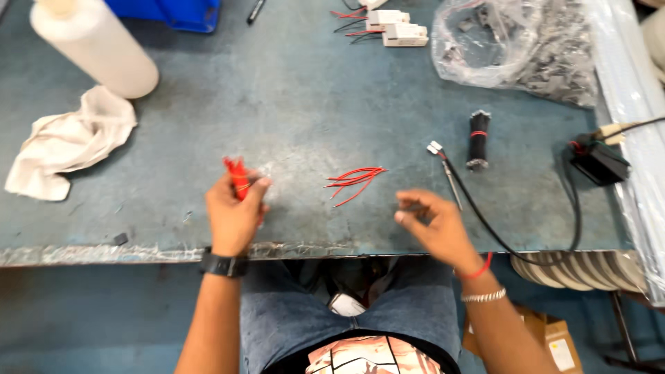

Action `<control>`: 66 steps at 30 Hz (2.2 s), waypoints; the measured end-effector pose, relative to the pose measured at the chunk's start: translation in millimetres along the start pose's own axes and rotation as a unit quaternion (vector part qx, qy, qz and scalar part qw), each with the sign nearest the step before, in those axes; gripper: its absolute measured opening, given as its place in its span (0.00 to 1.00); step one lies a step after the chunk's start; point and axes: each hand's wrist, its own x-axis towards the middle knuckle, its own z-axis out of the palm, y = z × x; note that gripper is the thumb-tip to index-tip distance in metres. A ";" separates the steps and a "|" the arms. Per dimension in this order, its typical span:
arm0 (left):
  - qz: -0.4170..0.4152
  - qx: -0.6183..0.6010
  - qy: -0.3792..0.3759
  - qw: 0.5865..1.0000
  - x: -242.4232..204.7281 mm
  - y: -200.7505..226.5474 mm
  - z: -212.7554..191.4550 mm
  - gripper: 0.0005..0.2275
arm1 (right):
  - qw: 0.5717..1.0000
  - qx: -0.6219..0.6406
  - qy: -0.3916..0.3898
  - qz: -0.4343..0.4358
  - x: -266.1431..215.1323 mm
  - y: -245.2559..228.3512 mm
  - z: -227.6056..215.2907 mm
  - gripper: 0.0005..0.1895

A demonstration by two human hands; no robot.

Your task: The person assembles electrical components for LED drivers, connecting wires to terminal blocks, organizing wire bundles with elastic bands, and placing finished components on a workbench.

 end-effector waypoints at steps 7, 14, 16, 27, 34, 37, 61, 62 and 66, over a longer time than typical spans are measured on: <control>-0.146 -0.088 -0.187 0.967 -61.5 10.4 55.9 0.11 | 0.964 0.239 -0.082 0.087 -17.3 -26.0 41.1 0.30; -0.153 -0.131 -0.164 0.966 -82.0 11.5 48.2 0.11 | 0.980 0.024 -0.185 0.067 -33.2 -22.4 40.0 0.10; -0.167 -0.190 -0.159 0.954 -80.1 13.4 38.0 0.14 | 0.952 -0.168 -0.254 0.034 -43.9 -33.7 39.8 0.12; -0.126 -0.164 -0.327 0.922 -132.5 25.4 62.4 0.18 | 0.990 -0.036 0.030 -0.133 -50.7 -68.6 42.4 0.07; 0.112 0.191 -0.202 0.954 -147.2 50.7 78.7 0.21 | 0.986 -0.093 0.043 -0.134 -41.7 -72.6 48.1 0.05; 0.128 0.187 -0.209 0.951 -148.0 42.8 84.2 0.19 | 0.993 -0.057 0.074 -0.077 -45.4 -65.4 53.0 0.02; -0.238 -0.073 -0.429 0.868 -108.1 25.3 34.0 0.20 | 0.903 -0.001 0.419 -0.095 6.9 30.6 -49.5 0.04; -0.249 -0.101 -0.410 0.872 -104.0 22.8 27.9 0.19 | 0.915 -0.005 0.398 -0.069 8.3 31.5 -53.5 0.04; -0.236 -0.240 -0.357 0.871 -97.3 15.7 22.2 0.21 | 0.965 -0.116 0.237 0.001 18.9 37.3 -50.8 0.03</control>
